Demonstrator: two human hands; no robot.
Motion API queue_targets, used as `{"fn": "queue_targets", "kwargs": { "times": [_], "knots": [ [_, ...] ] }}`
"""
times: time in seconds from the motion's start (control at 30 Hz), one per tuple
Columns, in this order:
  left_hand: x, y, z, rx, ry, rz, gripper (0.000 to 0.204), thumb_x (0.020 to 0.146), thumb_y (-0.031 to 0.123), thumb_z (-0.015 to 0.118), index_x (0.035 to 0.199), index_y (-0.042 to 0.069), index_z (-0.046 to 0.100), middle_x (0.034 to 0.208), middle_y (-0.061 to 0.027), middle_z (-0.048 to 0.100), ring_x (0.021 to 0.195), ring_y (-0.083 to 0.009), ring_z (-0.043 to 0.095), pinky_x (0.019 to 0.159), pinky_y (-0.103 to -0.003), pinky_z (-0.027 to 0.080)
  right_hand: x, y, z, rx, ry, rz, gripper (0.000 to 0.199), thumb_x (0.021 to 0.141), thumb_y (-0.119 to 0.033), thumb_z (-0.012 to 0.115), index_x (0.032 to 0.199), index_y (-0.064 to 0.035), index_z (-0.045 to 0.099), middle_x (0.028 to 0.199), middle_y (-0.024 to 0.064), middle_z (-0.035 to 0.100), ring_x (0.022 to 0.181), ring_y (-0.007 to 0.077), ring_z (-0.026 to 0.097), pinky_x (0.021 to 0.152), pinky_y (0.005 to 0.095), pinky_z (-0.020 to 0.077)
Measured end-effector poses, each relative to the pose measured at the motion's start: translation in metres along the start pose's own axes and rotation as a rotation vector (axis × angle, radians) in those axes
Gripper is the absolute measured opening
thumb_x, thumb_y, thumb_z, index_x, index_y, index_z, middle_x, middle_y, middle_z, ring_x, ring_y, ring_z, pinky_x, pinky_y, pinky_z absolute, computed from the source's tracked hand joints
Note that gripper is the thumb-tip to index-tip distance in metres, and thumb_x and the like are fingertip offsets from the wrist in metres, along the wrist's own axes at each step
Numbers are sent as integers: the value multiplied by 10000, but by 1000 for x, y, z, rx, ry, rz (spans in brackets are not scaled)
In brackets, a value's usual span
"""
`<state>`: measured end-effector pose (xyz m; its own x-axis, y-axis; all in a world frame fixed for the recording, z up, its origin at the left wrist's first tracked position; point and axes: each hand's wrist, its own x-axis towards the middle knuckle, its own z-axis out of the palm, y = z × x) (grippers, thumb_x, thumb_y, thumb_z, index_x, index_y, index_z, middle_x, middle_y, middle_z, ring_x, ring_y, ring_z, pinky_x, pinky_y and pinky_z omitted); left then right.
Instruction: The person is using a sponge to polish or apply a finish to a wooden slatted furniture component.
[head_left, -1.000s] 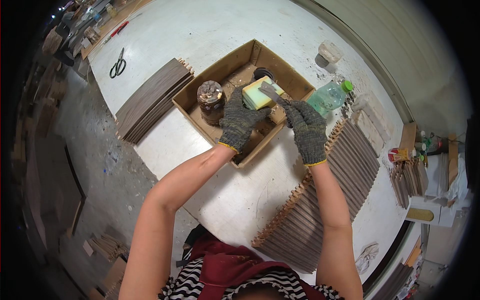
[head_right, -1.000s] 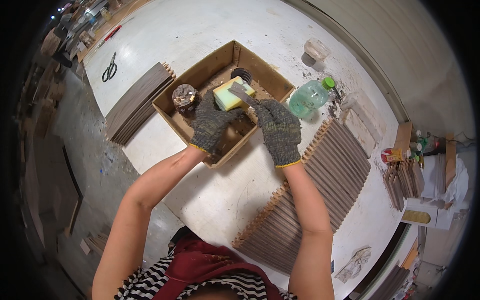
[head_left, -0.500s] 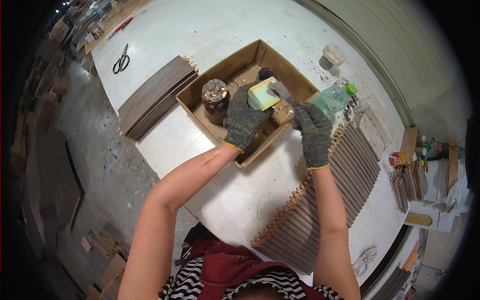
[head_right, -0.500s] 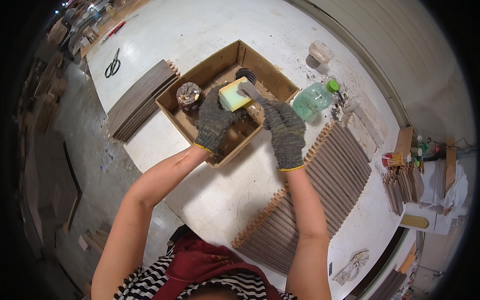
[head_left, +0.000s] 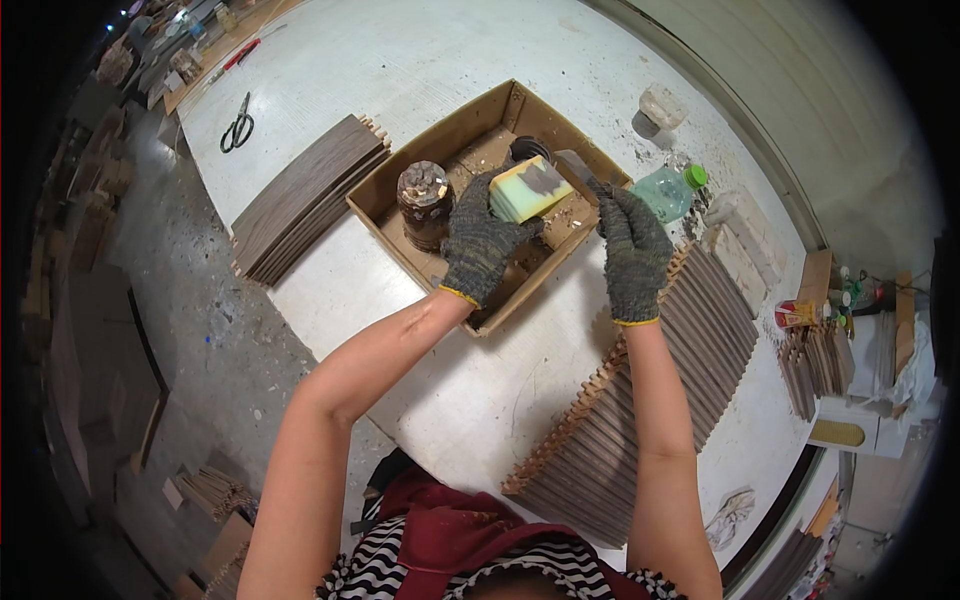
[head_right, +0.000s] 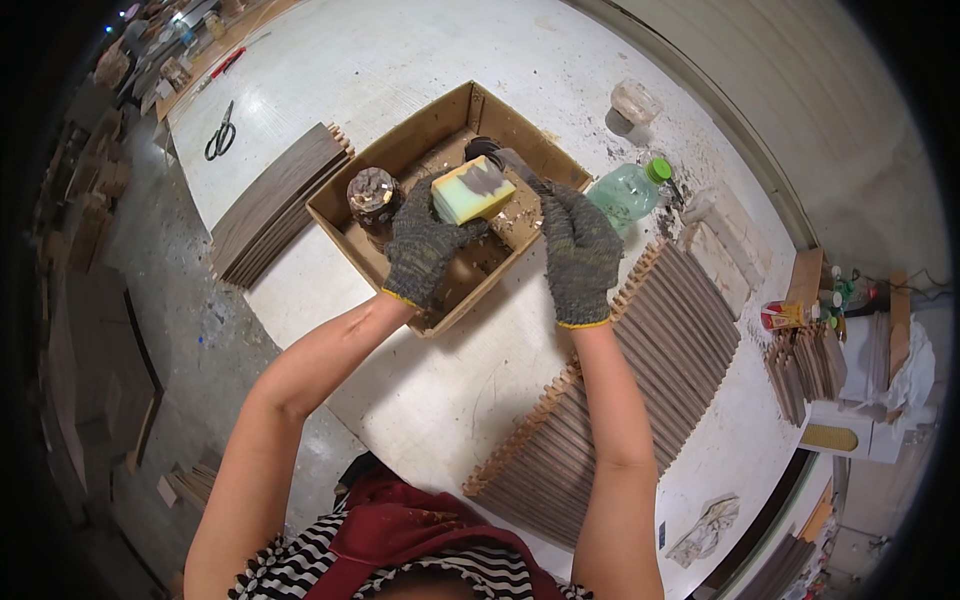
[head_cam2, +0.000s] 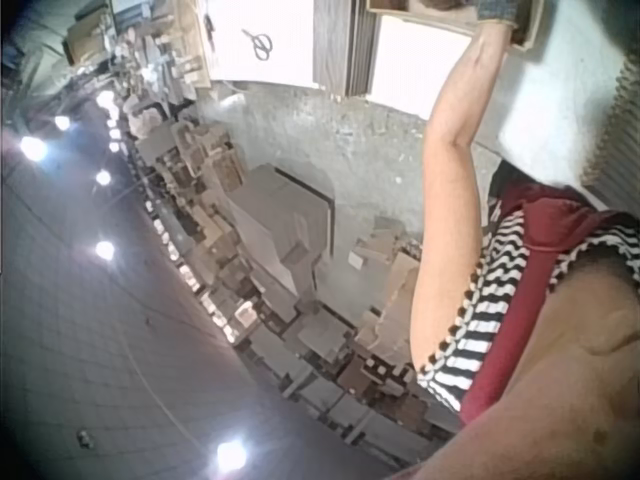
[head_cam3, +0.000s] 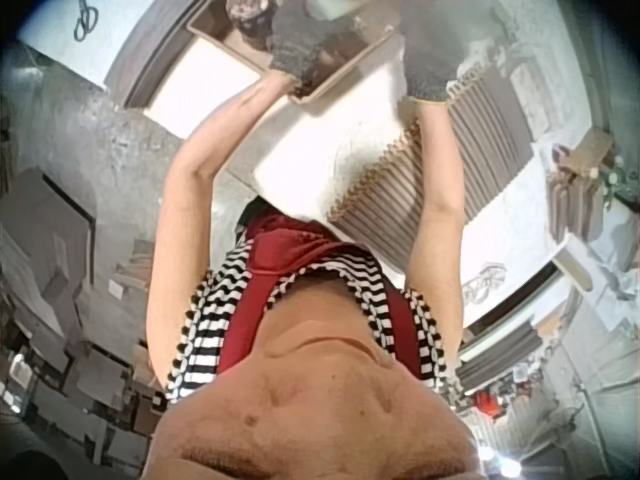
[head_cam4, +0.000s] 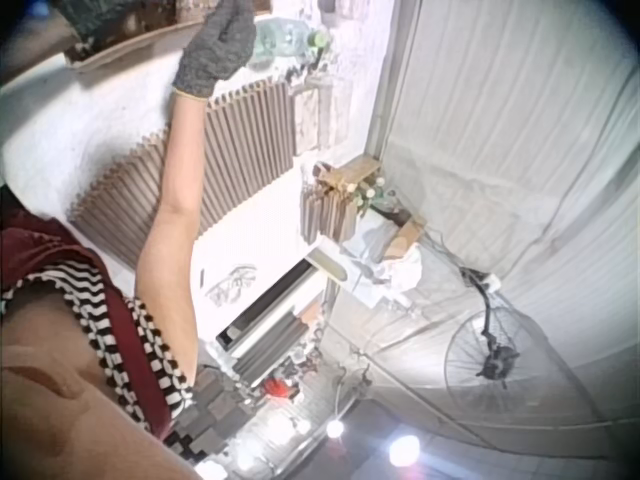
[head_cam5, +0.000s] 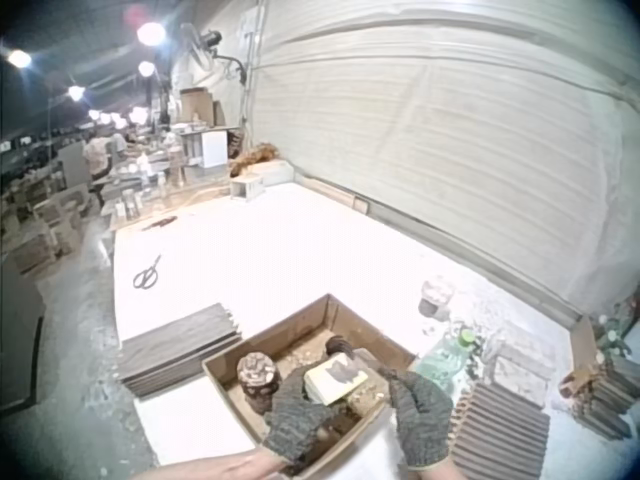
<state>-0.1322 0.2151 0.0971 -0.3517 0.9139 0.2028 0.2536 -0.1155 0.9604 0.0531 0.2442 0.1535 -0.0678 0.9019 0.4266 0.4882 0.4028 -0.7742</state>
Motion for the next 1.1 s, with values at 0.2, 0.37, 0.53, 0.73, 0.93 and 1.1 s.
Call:
{"fn": "queue_targets", "kwargs": {
  "times": [0.2,0.37,0.53,0.73,0.93,1.1],
  "knots": [
    [0,7,-5,-40,-63,-135,702,676,306,909,1234,36,580,1133,-139,644,1028,-271,633,917,-380,509,-2,-7,-18,-671,-103,-699,371,808,-94,648,1170,-160,705,834,73,674,786,269,638,743,404,520],
    [-1,12,-6,-160,-8,-71,695,670,189,908,1266,44,581,1172,-128,648,1067,-244,631,940,-352,507,-16,-7,-22,-339,-39,-387,280,853,-86,678,1130,-104,712,865,84,698,753,234,656,703,361,529],
    [-3,21,-5,-106,-3,-32,679,680,76,882,1287,49,580,1214,-111,639,1108,-219,618,983,-344,500,-19,-7,-5,603,-225,417,176,919,-105,700,1055,5,717,818,51,685,698,111,620,645,265,509],
    [-5,24,-7,-216,21,-28,628,711,42,852,1280,57,586,1230,-97,628,1124,-203,605,1003,-340,495,8,-14,-10,445,-148,503,179,905,-154,723,1001,-3,725,770,25,644,650,91,564,599,239,456],
    [-2,15,-4,-146,58,-5,602,718,55,849,1265,58,596,1207,-93,635,1102,-204,608,972,-338,496,-10,-11,3,504,-265,405,211,938,-156,655,1063,2,719,780,39,646,642,89,568,565,222,448],
    [-2,11,-5,-158,48,-62,567,736,39,814,1257,55,591,1175,-100,649,1080,-214,616,955,-343,494,17,20,17,388,-249,299,208,922,-162,658,1048,-23,748,816,42,668,673,95,572,609,236,472]
  ]
}}
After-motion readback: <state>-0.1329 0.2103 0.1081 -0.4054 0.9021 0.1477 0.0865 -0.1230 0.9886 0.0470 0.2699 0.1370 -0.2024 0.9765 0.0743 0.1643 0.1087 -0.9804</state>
